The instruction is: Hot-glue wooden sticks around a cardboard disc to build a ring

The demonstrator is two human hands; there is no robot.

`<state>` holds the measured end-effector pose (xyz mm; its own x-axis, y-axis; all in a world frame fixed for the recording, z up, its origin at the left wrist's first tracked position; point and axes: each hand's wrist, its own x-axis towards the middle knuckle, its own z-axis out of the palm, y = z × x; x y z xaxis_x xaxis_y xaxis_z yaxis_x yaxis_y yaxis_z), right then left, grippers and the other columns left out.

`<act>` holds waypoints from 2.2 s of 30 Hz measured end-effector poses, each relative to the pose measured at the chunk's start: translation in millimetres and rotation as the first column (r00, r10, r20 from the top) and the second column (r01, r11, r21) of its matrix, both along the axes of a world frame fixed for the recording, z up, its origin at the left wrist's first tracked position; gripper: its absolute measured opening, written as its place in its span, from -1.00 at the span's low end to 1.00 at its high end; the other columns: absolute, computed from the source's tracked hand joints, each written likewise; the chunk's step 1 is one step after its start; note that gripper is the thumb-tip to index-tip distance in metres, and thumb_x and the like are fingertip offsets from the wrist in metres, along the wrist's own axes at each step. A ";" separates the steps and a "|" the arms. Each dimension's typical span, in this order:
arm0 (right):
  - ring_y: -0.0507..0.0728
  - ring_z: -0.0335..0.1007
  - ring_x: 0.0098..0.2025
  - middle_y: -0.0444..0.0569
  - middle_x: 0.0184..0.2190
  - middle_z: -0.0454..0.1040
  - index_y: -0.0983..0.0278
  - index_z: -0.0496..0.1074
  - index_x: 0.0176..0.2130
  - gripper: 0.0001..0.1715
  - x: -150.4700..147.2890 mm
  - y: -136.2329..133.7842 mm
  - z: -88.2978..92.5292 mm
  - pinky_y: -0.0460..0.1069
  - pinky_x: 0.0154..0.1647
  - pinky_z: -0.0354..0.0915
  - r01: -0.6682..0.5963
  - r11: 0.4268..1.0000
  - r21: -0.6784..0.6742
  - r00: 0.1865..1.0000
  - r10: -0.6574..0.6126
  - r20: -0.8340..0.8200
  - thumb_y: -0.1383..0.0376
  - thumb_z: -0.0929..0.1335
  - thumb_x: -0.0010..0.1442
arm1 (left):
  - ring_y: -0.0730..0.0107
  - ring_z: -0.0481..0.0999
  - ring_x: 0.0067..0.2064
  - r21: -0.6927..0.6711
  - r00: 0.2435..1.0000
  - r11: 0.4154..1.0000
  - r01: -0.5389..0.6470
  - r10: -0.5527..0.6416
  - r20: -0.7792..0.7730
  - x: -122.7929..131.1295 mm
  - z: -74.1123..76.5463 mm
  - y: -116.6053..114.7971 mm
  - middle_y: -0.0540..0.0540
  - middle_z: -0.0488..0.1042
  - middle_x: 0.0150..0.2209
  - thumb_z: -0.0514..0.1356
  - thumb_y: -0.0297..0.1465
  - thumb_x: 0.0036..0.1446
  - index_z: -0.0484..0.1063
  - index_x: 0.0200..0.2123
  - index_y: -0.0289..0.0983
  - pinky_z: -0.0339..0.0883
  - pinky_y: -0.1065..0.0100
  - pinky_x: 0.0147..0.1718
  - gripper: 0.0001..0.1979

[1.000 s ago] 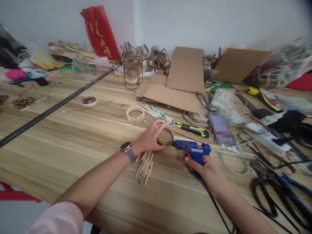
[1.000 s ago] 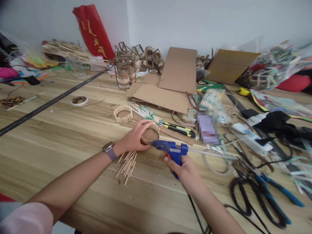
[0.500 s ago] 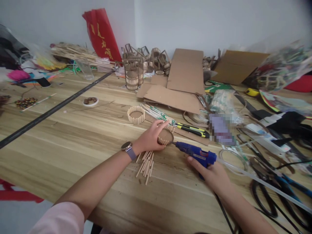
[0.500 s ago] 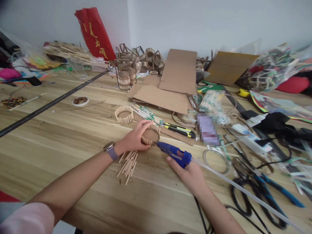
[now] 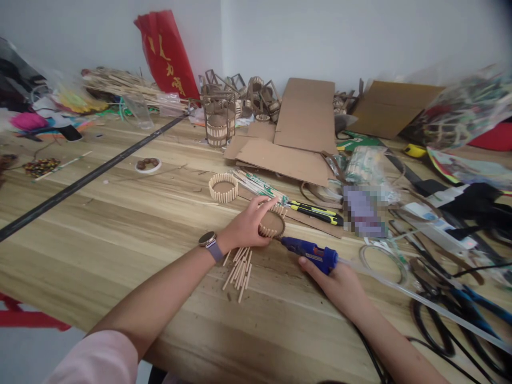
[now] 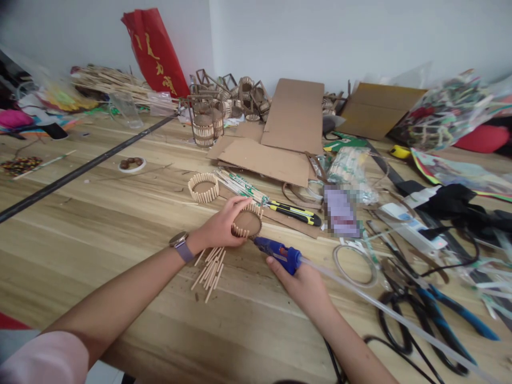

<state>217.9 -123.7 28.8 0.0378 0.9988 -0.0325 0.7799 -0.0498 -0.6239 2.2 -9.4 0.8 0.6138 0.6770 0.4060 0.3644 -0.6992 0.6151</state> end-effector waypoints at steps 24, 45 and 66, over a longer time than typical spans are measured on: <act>0.26 0.56 -0.31 -0.02 -0.40 0.63 0.19 0.56 -0.28 -0.50 -0.8 -0.2 -3.5 0.04 -0.32 0.41 0.004 1.000 0.017 0.999 -0.005 0.034 -0.06 0.22 0.11 | -0.06 0.12 0.29 0.004 1.000 1.000 0.003 -0.003 -0.004 -0.1 3.0 -0.9 -0.27 0.03 0.24 0.33 -0.49 -0.18 -0.09 0.33 -0.16 0.09 -0.02 0.25 0.01; 0.28 0.57 -0.29 0.00 -0.39 0.63 0.16 0.55 -0.30 -0.54 -3.5 0.5 -1.2 0.05 -0.32 0.42 0.018 0.999 0.043 0.999 -0.020 0.047 -0.03 0.22 0.10 | -0.05 0.17 0.27 -0.003 1.000 1.000 -0.003 0.003 -0.022 -0.3 0.3 0.3 -0.26 0.03 0.25 0.33 -0.45 -0.16 -0.09 0.33 -0.16 0.15 -0.01 0.22 0.01; 0.04 0.42 -0.51 0.04 -0.46 0.58 0.32 0.50 -0.36 -0.42 31.4 -7.2 18.2 -0.12 -0.54 0.27 -0.167 0.802 -0.573 0.771 -0.256 -0.583 -0.15 0.40 0.00 | -0.06 0.17 0.26 -0.028 0.999 0.999 -0.014 0.013 -0.032 -0.5 3.0 -1.2 -0.24 0.04 0.24 0.34 -0.43 -0.15 -0.07 0.33 -0.12 0.18 0.00 0.21 0.00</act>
<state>249.3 -130.9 47.0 -0.1579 0.7738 -0.6135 0.2262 -0.5764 -0.7852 1.7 -10.6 3.8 0.6166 0.6965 0.3669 0.3932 -0.6763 0.6229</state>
